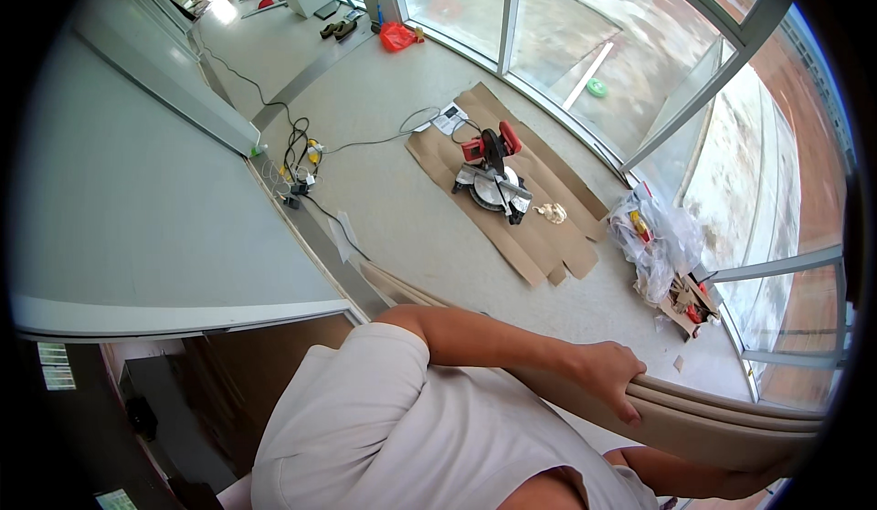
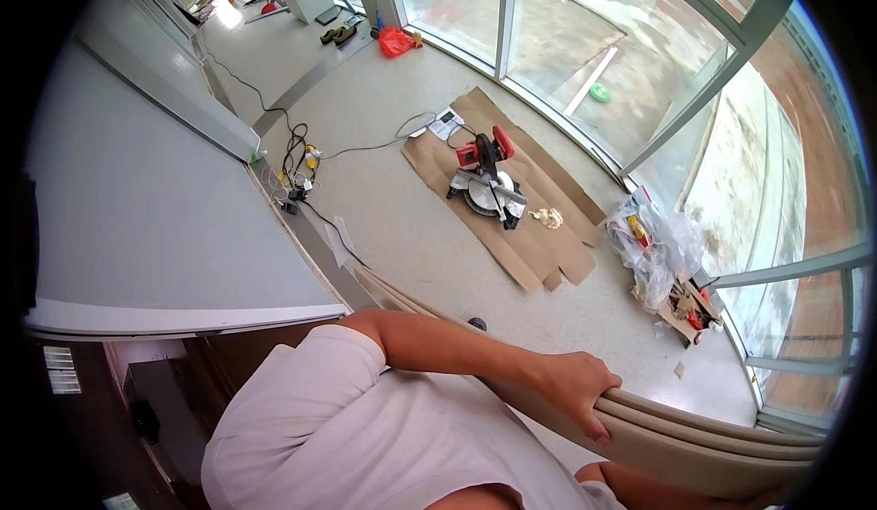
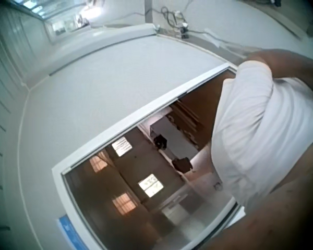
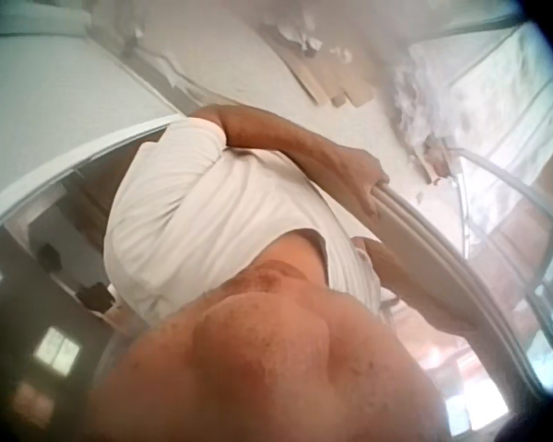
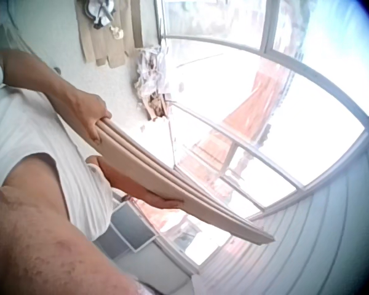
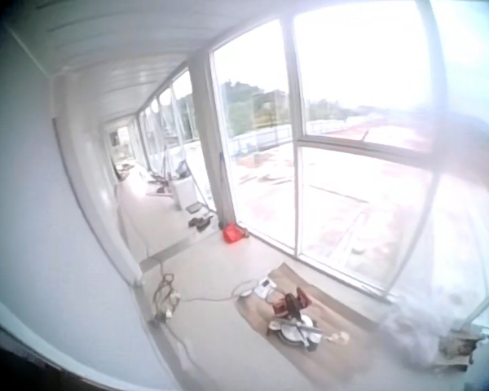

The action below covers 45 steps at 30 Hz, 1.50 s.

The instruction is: The person adjusts their head-mounted camera, then retrieves a miter saw and plugs it into a power strip. They pick up a long wooden trim piece, carry it to the saw, and position it on the base in preparation for cutting.

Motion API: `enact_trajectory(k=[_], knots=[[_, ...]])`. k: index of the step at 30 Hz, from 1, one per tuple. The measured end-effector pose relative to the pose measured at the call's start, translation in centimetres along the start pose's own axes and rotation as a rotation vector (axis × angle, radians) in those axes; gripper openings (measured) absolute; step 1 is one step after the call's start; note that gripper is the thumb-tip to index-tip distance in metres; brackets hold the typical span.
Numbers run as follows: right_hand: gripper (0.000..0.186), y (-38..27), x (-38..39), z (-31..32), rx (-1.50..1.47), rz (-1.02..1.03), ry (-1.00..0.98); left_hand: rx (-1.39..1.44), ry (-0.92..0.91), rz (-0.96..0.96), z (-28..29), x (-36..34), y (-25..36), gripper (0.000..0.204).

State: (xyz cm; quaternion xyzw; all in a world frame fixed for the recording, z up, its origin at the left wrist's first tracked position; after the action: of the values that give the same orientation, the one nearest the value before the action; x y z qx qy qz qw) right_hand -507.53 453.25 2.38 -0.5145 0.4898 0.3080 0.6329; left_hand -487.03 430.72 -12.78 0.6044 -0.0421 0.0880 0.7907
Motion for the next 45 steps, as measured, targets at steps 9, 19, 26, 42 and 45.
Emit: enact_trajectory(k=[9, 19, 26, 42, 45], knots=[[0.070, -9.6, 7.8, 1.5, 0.047, -0.233, 0.181, -0.091, -0.223, -0.010, 5.8, 4.4, -5.8, 0.086], [0.074, -27.0, 18.4, -6.0, 0.119, -0.635, 0.361, -0.291, -0.480, 0.078, 18.5, 13.0, -16.7, 0.092], [0.080, -28.3, 22.9, -4.4, 0.460, -0.764, 0.317, -0.361, -0.592, 0.105, 25.9, 14.8, -24.5, 0.096], [0.091, -20.7, 41.1, -22.5, 0.426, -1.354, 0.126, -0.468, -0.667, 0.420, 53.8, 16.3, -51.0, 0.103], [0.081, -15.4, 45.2, -16.1, 0.367, -1.414, 0.198, -0.474, -0.739, 0.451, 60.1, 16.1, -54.1, 0.103]])
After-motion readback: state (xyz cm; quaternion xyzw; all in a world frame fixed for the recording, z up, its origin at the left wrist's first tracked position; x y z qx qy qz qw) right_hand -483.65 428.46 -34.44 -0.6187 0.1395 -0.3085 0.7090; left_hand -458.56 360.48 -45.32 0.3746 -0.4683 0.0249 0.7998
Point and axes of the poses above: each hand's wrist, its own x-axis away from the middle knuckle, its own z-axis out of the back of the hand, y = z × x, the point moved 3 cm from there along -x, towards the middle knuckle, and after that the axes turned 10 degrees about z, right-handed, at the moved point
